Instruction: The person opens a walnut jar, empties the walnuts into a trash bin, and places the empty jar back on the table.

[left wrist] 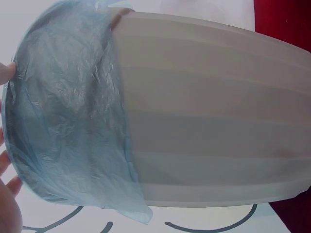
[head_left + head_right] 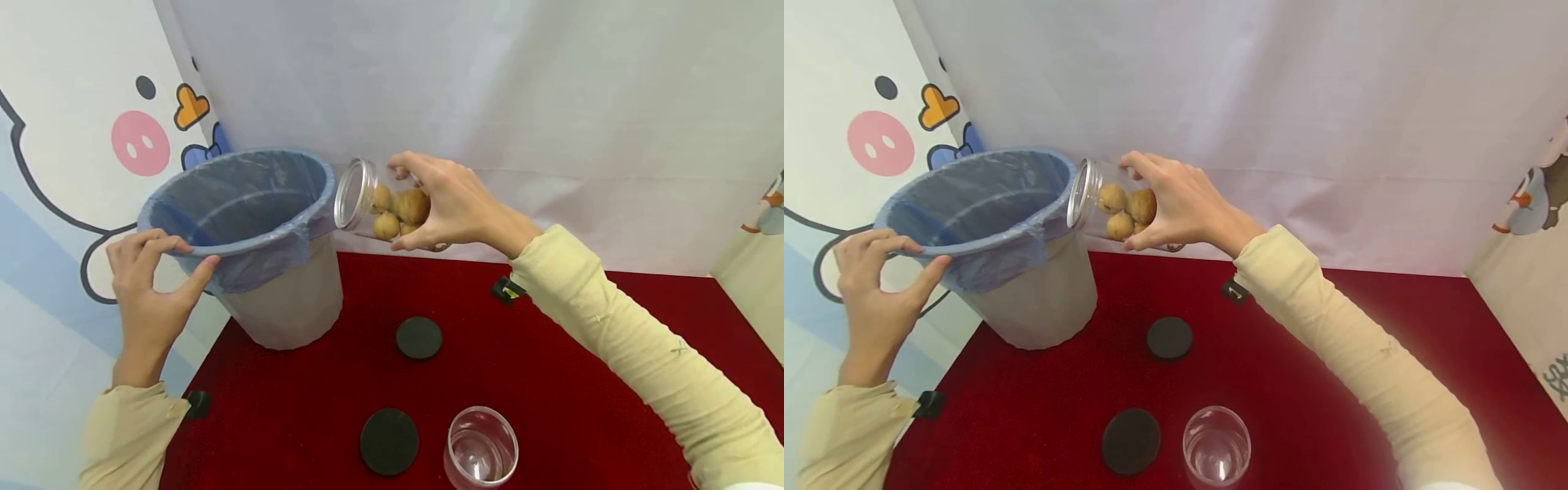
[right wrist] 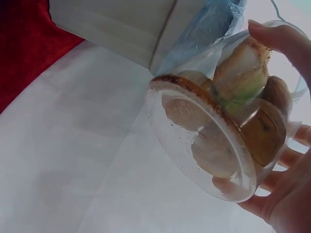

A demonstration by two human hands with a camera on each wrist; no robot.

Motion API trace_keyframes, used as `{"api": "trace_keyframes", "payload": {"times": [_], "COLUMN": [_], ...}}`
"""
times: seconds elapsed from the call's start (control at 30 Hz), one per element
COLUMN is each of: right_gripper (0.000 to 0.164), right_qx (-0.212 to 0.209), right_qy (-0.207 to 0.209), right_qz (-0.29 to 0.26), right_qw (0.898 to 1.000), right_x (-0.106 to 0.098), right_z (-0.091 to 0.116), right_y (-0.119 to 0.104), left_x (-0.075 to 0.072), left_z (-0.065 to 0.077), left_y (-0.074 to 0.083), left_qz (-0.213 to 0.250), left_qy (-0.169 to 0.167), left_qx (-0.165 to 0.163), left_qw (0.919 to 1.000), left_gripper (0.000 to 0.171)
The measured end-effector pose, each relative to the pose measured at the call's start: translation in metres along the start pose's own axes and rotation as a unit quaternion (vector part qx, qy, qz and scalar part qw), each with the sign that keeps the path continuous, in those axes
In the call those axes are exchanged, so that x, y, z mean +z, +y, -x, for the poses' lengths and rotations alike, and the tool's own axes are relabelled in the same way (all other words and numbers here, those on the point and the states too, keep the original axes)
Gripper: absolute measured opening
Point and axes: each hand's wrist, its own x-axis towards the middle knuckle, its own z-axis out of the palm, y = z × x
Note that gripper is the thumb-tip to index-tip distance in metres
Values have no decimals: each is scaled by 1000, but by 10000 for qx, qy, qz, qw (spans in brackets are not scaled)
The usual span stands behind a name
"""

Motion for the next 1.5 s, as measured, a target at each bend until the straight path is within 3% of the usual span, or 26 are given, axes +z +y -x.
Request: {"api": "trace_keyframes", "payload": {"times": [0.47, 0.9, 1.3, 1.5], "right_gripper": [85, 87, 91, 92], "right_qx": [104, -188, -224, -215], "right_qy": [-245, -369, -495, -457], "right_qz": [614, 1013, 1315, 1494], "right_qw": [9978, 9940, 9898, 9875], "right_x": [-7, -3, -2, -2], "right_z": [-26, -51, -64, -70], "right_y": [-8, -14, -23, -28], "left_x": [2, 4, 1, 3], "left_z": [2, 1, 3, 4], "left_y": [-5, -8, -37, -36], "left_qz": [25, 14, -139, -57], "left_qy": [51, 73, 45, 85], "left_qx": [49, 142, 108, 169], "left_qw": [10000, 9999, 9998, 9998], "left_gripper": [35, 33, 35, 37]}}
